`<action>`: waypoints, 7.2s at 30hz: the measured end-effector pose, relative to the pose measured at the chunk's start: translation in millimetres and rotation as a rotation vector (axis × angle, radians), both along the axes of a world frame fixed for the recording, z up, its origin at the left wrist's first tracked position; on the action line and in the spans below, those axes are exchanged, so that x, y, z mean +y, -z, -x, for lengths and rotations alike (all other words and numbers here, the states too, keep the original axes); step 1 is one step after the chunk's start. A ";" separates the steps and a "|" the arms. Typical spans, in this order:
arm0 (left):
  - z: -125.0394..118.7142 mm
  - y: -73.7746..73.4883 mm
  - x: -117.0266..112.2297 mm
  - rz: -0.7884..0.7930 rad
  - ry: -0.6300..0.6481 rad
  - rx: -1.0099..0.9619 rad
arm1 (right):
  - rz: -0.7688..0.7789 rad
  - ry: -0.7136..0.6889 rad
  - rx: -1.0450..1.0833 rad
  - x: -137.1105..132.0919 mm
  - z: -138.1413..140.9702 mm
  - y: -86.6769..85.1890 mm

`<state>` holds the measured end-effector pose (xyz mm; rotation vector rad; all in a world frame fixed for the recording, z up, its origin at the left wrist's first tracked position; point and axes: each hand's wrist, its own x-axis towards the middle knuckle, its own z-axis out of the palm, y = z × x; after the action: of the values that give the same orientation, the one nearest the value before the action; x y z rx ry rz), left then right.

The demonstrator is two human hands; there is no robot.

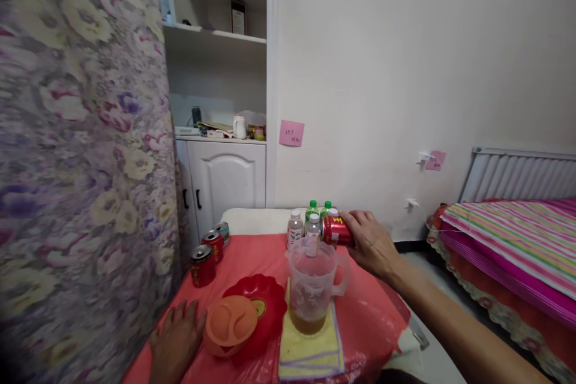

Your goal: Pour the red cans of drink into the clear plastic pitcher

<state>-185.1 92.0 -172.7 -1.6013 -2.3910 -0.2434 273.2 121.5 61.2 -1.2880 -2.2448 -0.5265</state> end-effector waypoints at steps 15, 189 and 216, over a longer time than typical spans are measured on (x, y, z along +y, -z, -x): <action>0.0 2.0 0.1 -0.017 0.008 -0.006 | -0.095 -0.052 -0.041 3.6 -5.1 -10.2; -4.7 1.8 -2.8 -0.072 0.023 -0.048 | -0.287 -0.296 -0.657 12.1 45.8 -24.7; 34.6 32.8 2.8 -0.318 0.167 -0.255 | -0.139 -0.151 -0.442 19.8 6.5 6.2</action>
<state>-219.7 94.8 -205.4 -1.6985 -2.2440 -0.8609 266.7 141.3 55.0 -0.9942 -2.5771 -0.9681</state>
